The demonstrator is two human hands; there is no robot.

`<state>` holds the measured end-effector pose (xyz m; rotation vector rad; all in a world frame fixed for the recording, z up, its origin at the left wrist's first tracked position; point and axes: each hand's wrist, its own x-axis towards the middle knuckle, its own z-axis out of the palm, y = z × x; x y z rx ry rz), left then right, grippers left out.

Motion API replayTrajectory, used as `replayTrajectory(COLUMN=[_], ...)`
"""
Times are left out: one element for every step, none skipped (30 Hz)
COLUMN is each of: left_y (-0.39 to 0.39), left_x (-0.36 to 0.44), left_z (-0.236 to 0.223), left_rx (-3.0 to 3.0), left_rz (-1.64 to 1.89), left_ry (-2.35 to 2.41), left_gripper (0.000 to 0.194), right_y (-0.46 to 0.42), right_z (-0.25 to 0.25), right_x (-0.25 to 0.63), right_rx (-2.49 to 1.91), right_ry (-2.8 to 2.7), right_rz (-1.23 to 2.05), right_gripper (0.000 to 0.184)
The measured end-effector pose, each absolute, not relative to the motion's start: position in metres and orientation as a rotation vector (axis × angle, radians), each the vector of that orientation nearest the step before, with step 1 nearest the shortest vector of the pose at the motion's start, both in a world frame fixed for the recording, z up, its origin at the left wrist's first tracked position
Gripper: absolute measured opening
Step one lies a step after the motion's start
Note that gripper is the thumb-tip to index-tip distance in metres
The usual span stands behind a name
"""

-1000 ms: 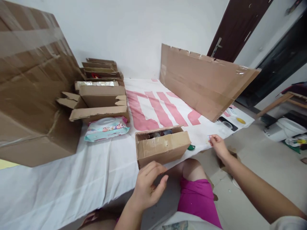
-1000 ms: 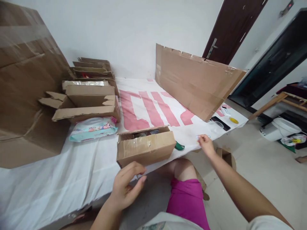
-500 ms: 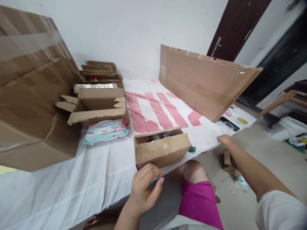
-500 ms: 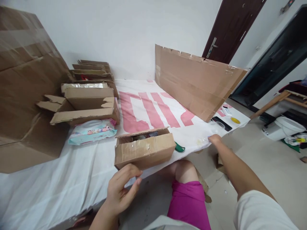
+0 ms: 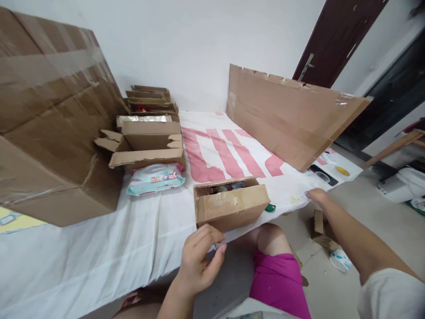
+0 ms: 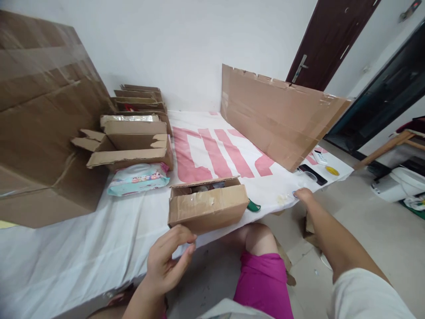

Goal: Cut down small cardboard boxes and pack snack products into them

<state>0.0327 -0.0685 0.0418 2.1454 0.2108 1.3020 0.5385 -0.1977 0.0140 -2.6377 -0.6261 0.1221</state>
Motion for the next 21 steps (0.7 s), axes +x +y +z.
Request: replayTrajectory(left_y=[-0.068,-0.067,-0.067,-0.067,-0.067,-0.069,-0.07,-0.073,-0.076,-0.079,-0.082,-0.084,-0.087,-0.088,-0.09,-0.091,-0.091,-0.091,-0.091,-0.09,-0.09], left_x=[0.031,0.03,0.028,0.027,0.027,0.027,0.028,0.029,0.031,0.034,0.037,0.039,0.041,0.043,0.044,0.044,0.044,0.043,0.042,0.041,0.041], left_z=[0.041,0.041,0.041,0.04,0.04,0.04,0.041,0.041,0.042,0.043,0.044,0.045,0.046,0.046,0.046,0.047,0.046,0.046,0.045,0.045,0.044], left_rx=[2.141,2.136,2.129,2.119,2.104,2.087,2.066,2.044,2.022,2.0,1.973,1.939,1.899,1.857,1.819,1.79,1.771,1.76,1.753,1.745,1.736], left_rz=[1.314,1.329,1.344,1.358,1.368,1.374,1.375,1.369,1.355,1.332,1.299,1.255,1.202,1.142,1.082,1.023,0.97,0.923,0.888,0.866,0.854], left_ry=[0.21,0.214,0.222,0.228,0.233,0.235,0.232,0.225,0.217,0.209,0.202,0.2,0.201,0.207,0.214,0.224,0.237,0.253,0.269,0.284,0.296], left_gripper=[0.017,0.017,0.018,0.019,0.019,0.019,0.019,0.019,0.018,0.017,0.017,0.017,0.019,0.021,0.024,0.026,0.027,0.026,0.024,0.021,0.019], right_y=[-0.196,-0.193,-0.189,-0.184,-0.179,-0.175,-0.171,-0.169,-0.169,-0.17,-0.173,-0.177,-0.181,-0.184,-0.186,-0.187,-0.186,-0.184,-0.181,-0.178,-0.175], right_z=[0.017,0.021,0.025,0.03,0.035,0.041,0.047,0.054,0.06,0.066,0.071,0.076,0.079,0.08,0.079,0.077,0.073,0.068,0.063,0.058,0.053], right_x=[0.533,0.526,0.518,0.508,0.495,0.48,0.461,0.438,0.413,0.386,0.358,0.331,0.306,0.284,0.265,0.251,0.24,0.232,0.226,0.222,0.219], right_rx=[-2.604,-2.57,-2.53,-2.476,-2.413,-2.345,-2.271,-2.188,-2.112,-2.004,-1.795,-1.611,-1.458,-1.354,-1.291,-1.264,-1.261,-1.271,-1.287,-1.299,-1.306], right_ry=[-0.619,-0.606,-0.602,-0.624,-0.662,-0.71,-0.766,-0.842,-0.916,-1.026,-1.267,-1.514,-1.715,-1.851,-1.923,-1.955,-1.959,-1.941,-1.912,-1.88,-1.846], right_rz=[0.124,0.134,0.141,0.135,0.126,0.116,0.108,0.105,0.109,0.117,0.125,0.178,0.233,0.29,0.338,0.379,0.416,0.444,0.467,0.489,0.508], right_gripper=[0.032,0.03,0.027,0.024,0.021,0.019,0.018,0.017,0.018,0.019,0.017,0.014,0.011,0.011,0.013,0.014,0.014,0.014,0.014,0.014,0.015])
